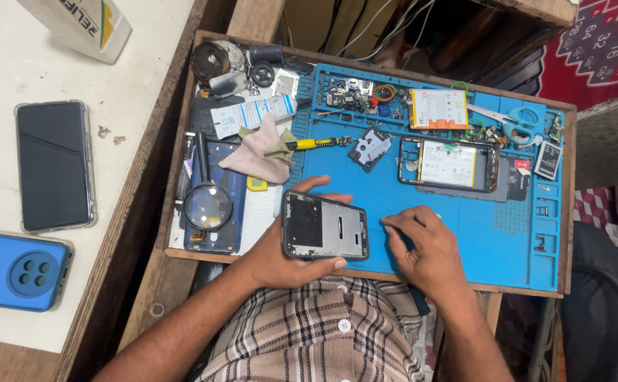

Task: The person works on a disassembled mobile phone, repeatedly peeling and repositioning a thin adhesive strip along the phone's internal frame. The hands rotate the phone and adjust the strip multiple times without completing the repair.

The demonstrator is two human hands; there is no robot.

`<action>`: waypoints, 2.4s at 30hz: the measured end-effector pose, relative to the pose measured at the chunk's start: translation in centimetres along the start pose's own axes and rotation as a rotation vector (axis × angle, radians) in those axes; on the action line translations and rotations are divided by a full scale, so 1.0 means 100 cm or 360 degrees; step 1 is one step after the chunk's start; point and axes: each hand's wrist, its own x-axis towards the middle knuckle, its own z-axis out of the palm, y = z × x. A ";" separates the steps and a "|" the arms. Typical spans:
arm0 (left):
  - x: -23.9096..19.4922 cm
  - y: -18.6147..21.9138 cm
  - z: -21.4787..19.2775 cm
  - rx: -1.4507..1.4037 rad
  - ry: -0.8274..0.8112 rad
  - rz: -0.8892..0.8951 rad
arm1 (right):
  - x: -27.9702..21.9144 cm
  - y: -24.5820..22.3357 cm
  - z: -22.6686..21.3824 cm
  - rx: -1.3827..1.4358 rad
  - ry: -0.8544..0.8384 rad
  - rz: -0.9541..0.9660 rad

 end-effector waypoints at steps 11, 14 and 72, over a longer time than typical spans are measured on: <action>0.001 -0.009 -0.001 -0.0017 0.0017 -0.0035 | 0.017 0.011 0.001 0.0171 -0.0034 -0.0268; 0.002 -0.013 -0.001 -0.0235 0.0014 -0.0151 | 0.022 0.013 0.009 0.0178 -0.0050 -0.0372; 0.047 0.023 0.011 -0.0005 0.0359 -0.0888 | 0.074 0.010 0.038 0.0318 -0.0018 -0.0494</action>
